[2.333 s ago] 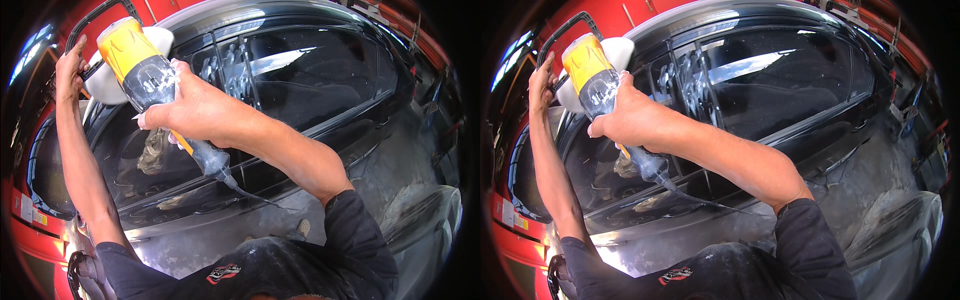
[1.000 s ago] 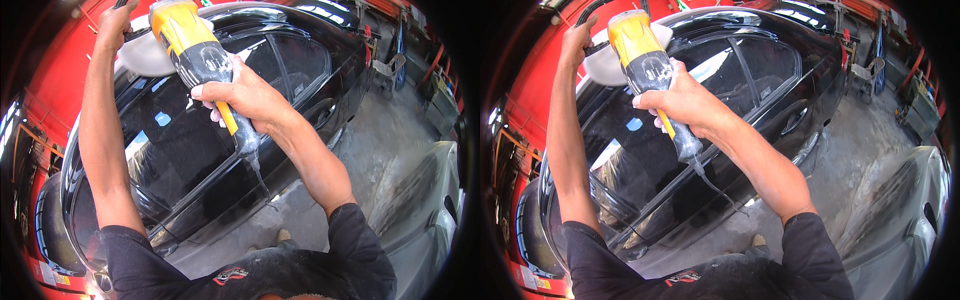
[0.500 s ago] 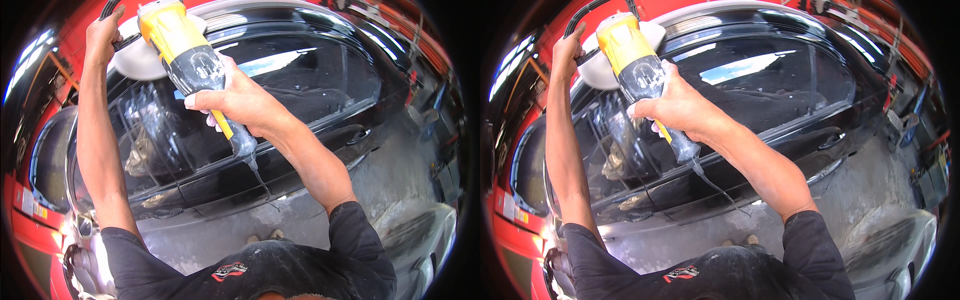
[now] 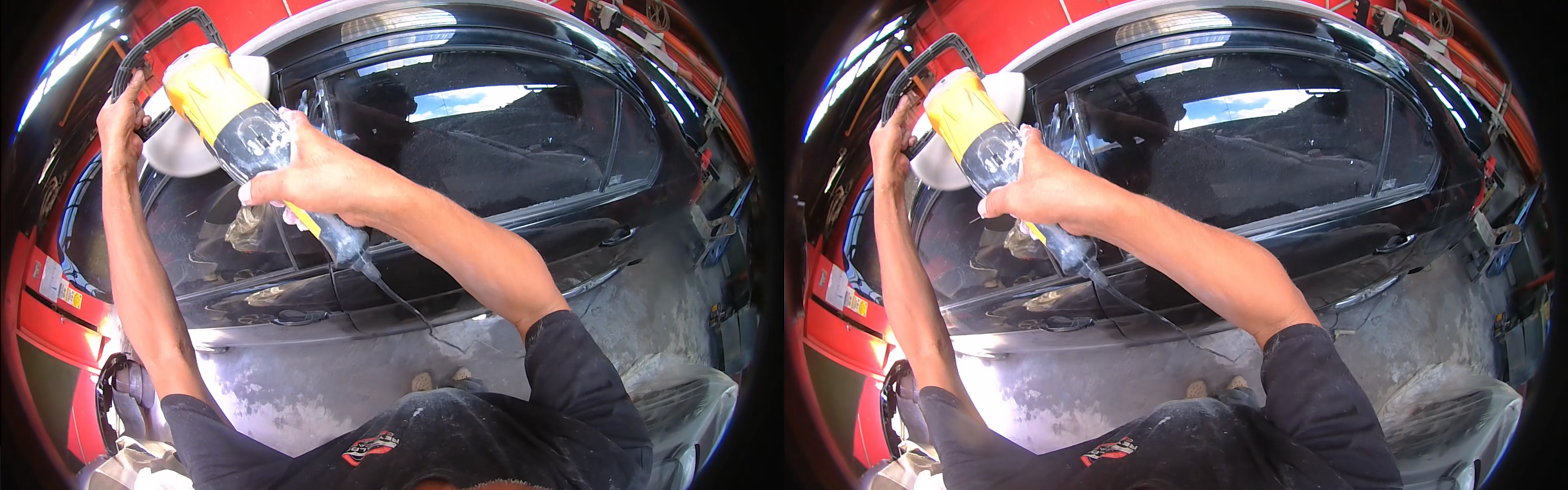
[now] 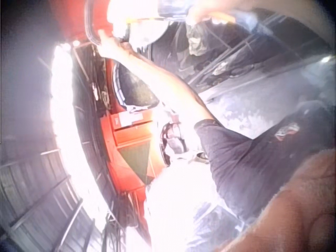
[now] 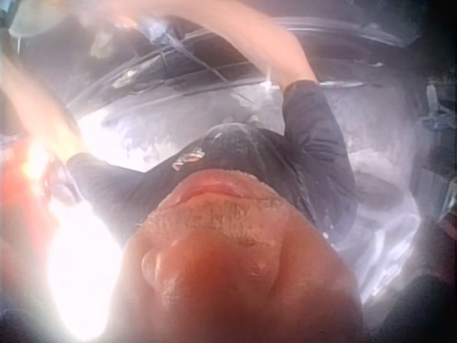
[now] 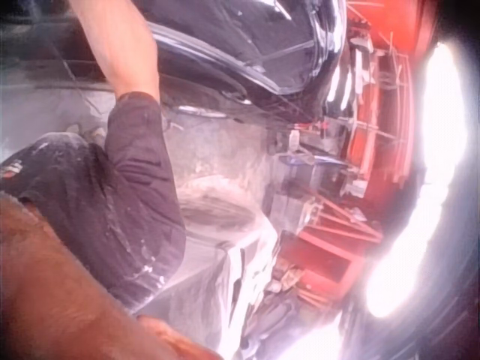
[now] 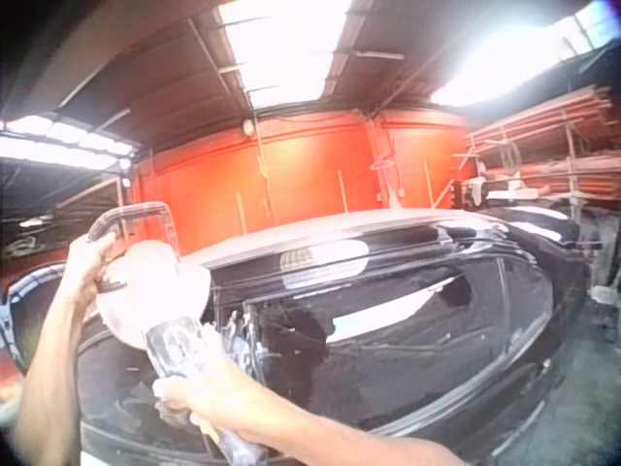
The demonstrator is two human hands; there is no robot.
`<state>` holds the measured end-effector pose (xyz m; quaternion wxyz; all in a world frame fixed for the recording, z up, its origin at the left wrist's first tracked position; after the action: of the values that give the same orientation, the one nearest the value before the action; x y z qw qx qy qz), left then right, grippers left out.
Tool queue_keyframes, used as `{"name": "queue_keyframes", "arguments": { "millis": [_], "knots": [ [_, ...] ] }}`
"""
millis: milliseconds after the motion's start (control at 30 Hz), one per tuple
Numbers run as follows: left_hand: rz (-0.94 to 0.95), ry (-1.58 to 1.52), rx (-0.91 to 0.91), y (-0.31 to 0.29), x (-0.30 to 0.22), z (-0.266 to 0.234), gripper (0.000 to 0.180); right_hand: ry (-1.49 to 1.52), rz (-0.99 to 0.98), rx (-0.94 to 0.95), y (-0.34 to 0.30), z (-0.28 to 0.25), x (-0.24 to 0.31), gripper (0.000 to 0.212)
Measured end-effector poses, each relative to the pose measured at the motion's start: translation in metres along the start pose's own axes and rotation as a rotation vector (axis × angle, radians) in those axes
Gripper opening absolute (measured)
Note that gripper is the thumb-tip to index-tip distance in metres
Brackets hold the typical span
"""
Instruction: The person uses a yellow electric polisher with a white pad to buff the rear window of a black car. They move the tool in circular motions across the glass surface, occasionally pausing to wipe the area with a white cloth.
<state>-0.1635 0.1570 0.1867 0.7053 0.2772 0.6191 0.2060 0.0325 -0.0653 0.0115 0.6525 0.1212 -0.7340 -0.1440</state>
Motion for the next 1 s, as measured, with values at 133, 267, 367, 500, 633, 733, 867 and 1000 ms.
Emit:
{"name": "queue_keyframes", "arguments": {
  "millis": [133,267,367,500,633,733,867,1000],
  "knots": [
    [0.005,0.017,0.033,0.022,0.002,0.009,0.023,-0.007,0.008,-0.029,0.020,-0.009,0.000,0.064],
    [0.019,0.042,0.069,0.038,0.002,0.047,0.027,-0.020,0.128,-0.020,0.004,-0.038,0.009,0.062],
    [0.043,0.092,0.055,0.027,-0.009,0.093,0.030,-0.007,0.039,-0.124,-0.014,-0.072,0.010,0.064],
    [0.082,0.117,0.101,0.008,-0.034,0.159,0.033,-0.002,0.023,-0.135,-0.044,-0.122,0.015,0.063],
    [0.087,0.119,0.126,-0.010,-0.036,0.227,0.037,0.067,0.028,-0.136,-0.085,-0.182,0.015,0.072],
    [0.095,0.132,0.165,-0.032,-0.054,0.280,0.035,0.096,0.018,-0.155,-0.113,-0.227,0.021,0.077],
    [0.114,0.138,0.147,-0.059,-0.078,0.337,0.032,0.144,0.063,-0.113,-0.145,-0.275,0.031,0.074],
    [0.127,0.125,0.173,-0.080,-0.086,0.403,0.032,0.124,0.047,-0.165,-0.173,-0.328,0.035,0.072]
  ]
}}
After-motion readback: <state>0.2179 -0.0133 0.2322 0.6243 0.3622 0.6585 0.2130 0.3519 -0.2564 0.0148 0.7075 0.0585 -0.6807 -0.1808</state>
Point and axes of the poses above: each hand's wrist, its own y-axis towards the middle knuckle, its own z-axis out of the palm, x = y × z, the point moved 8 cm from there along y, towards the middle knuckle, and after that the axes turned 12 degrees about -y, right-handed, at the moved point
